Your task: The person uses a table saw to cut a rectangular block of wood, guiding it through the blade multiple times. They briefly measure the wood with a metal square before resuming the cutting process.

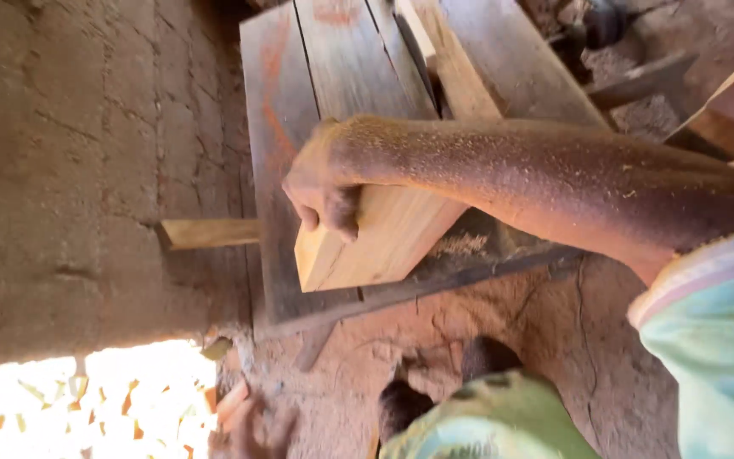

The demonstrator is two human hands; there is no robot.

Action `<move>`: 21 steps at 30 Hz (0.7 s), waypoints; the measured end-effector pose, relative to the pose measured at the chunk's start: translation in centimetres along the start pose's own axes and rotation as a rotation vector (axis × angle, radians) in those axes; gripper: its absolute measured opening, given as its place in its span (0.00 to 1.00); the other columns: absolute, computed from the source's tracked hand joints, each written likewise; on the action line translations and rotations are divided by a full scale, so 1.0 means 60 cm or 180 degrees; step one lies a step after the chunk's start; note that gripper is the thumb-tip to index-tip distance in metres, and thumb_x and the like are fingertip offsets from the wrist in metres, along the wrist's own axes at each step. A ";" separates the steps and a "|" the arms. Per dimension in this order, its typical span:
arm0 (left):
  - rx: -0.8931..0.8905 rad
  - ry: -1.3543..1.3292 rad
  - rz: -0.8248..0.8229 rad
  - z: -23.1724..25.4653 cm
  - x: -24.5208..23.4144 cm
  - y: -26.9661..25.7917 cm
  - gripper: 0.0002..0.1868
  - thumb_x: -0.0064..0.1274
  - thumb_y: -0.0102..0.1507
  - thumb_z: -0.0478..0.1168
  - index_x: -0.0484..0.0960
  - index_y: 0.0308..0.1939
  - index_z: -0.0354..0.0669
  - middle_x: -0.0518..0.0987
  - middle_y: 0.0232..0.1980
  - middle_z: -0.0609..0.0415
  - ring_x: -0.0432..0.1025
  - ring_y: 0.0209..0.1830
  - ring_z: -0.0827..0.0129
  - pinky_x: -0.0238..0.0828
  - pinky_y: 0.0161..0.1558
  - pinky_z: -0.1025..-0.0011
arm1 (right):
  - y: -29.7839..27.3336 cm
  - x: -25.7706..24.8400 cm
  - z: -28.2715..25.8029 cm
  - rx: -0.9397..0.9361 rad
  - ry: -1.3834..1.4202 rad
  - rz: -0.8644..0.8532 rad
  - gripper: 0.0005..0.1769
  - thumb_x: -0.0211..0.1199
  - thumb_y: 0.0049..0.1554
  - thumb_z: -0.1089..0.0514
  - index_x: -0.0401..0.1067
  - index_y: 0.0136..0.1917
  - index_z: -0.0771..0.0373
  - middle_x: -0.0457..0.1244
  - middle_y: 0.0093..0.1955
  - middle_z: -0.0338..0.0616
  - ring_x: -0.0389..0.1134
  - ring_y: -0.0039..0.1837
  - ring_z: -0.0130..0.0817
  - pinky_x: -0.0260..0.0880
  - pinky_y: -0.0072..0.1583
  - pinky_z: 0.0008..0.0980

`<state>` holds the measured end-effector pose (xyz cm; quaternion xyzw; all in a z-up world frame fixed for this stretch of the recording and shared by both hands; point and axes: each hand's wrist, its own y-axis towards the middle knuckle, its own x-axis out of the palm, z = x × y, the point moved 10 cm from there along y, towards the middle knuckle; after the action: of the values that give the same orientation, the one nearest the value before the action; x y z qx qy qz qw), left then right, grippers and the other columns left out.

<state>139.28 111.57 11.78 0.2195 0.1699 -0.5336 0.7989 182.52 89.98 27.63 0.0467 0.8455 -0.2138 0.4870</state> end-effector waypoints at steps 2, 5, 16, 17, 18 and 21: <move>-0.0064 0.0104 -0.0013 0.098 0.035 0.095 0.51 0.69 0.54 0.45 0.60 0.77 0.35 0.65 0.78 0.37 0.59 0.80 0.50 0.52 0.78 0.53 | 0.011 0.041 -0.009 -0.0074 0.0359 0.0186 0.49 0.77 0.39 0.50 0.64 0.73 0.44 0.59 0.77 0.45 0.60 0.76 0.46 0.63 0.73 0.48; 0.0244 -0.0139 -0.0137 0.191 0.139 0.231 0.59 0.71 0.52 0.51 0.54 0.79 0.36 0.60 0.81 0.37 0.55 0.82 0.50 0.49 0.79 0.53 | 0.007 0.055 0.014 -0.0084 0.0646 0.0548 0.50 0.76 0.42 0.48 0.60 0.75 0.46 0.56 0.79 0.47 0.57 0.78 0.47 0.60 0.75 0.49; -0.0999 -0.1295 -0.0409 0.052 0.321 0.363 0.58 0.77 0.41 0.62 0.63 0.64 0.37 0.78 0.59 0.43 0.82 0.55 0.56 0.84 0.49 0.59 | -0.171 0.107 0.026 -0.0455 0.1930 0.1919 0.55 0.72 0.53 0.41 0.44 0.82 0.52 0.44 0.86 0.54 0.46 0.86 0.52 0.51 0.80 0.54; -0.0376 0.0064 0.0206 0.007 0.284 0.353 0.55 0.79 0.34 0.59 0.70 0.56 0.35 0.77 0.48 0.44 0.77 0.44 0.56 0.78 0.43 0.60 | -0.184 0.120 0.035 -0.0450 0.2069 0.2084 0.56 0.72 0.54 0.41 0.42 0.83 0.53 0.43 0.87 0.55 0.45 0.86 0.52 0.50 0.80 0.55; 0.0265 0.1409 0.0829 -0.017 0.255 0.327 0.51 0.82 0.27 0.56 0.78 0.47 0.34 0.77 0.38 0.45 0.71 0.34 0.56 0.73 0.38 0.61 | -0.195 0.133 0.042 -0.0445 0.2207 0.2251 0.57 0.71 0.55 0.40 0.41 0.84 0.53 0.42 0.87 0.55 0.44 0.87 0.52 0.49 0.81 0.55; 0.0154 0.0482 0.0767 -0.014 0.246 0.308 0.46 0.80 0.34 0.53 0.79 0.49 0.32 0.79 0.41 0.47 0.73 0.38 0.60 0.75 0.42 0.64 | -0.214 0.153 0.033 -0.0508 0.2530 0.2631 0.59 0.70 0.57 0.38 0.36 0.86 0.55 0.38 0.89 0.57 0.41 0.89 0.53 0.47 0.82 0.56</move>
<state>161.88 106.70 6.70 0.2970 0.1892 -0.4197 0.8366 175.68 76.38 23.07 0.4129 0.8886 0.0925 0.1772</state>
